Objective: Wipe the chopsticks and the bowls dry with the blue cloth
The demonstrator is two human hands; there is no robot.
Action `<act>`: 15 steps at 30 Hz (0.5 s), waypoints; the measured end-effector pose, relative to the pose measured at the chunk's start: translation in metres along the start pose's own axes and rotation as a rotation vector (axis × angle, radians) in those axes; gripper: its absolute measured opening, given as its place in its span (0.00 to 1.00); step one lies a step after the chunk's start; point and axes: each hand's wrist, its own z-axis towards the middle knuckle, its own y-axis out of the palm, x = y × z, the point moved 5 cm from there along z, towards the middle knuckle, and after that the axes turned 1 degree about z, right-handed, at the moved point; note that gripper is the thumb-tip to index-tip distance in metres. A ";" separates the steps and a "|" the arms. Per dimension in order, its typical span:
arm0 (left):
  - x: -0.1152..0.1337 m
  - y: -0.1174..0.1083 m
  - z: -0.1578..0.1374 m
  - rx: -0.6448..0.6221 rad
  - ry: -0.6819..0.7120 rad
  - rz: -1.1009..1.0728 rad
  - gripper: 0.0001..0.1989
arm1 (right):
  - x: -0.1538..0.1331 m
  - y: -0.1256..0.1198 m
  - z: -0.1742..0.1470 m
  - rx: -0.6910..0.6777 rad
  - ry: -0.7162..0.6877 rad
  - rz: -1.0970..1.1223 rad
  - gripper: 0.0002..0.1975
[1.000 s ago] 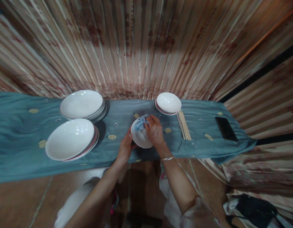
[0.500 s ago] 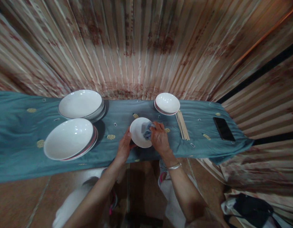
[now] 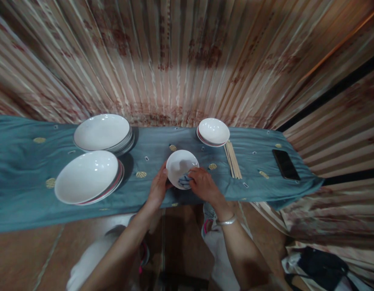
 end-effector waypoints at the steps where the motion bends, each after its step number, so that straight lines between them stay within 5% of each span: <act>1: 0.000 0.000 0.000 0.001 0.002 0.002 0.37 | -0.001 -0.001 0.000 -0.012 0.010 0.019 0.12; 10: -0.005 -0.001 0.001 0.004 -0.022 -0.024 0.36 | -0.017 -0.008 0.004 -0.147 0.056 0.391 0.07; 15: -0.009 -0.004 0.004 0.018 -0.019 -0.002 0.34 | -0.027 -0.005 0.010 -0.100 0.086 0.522 0.05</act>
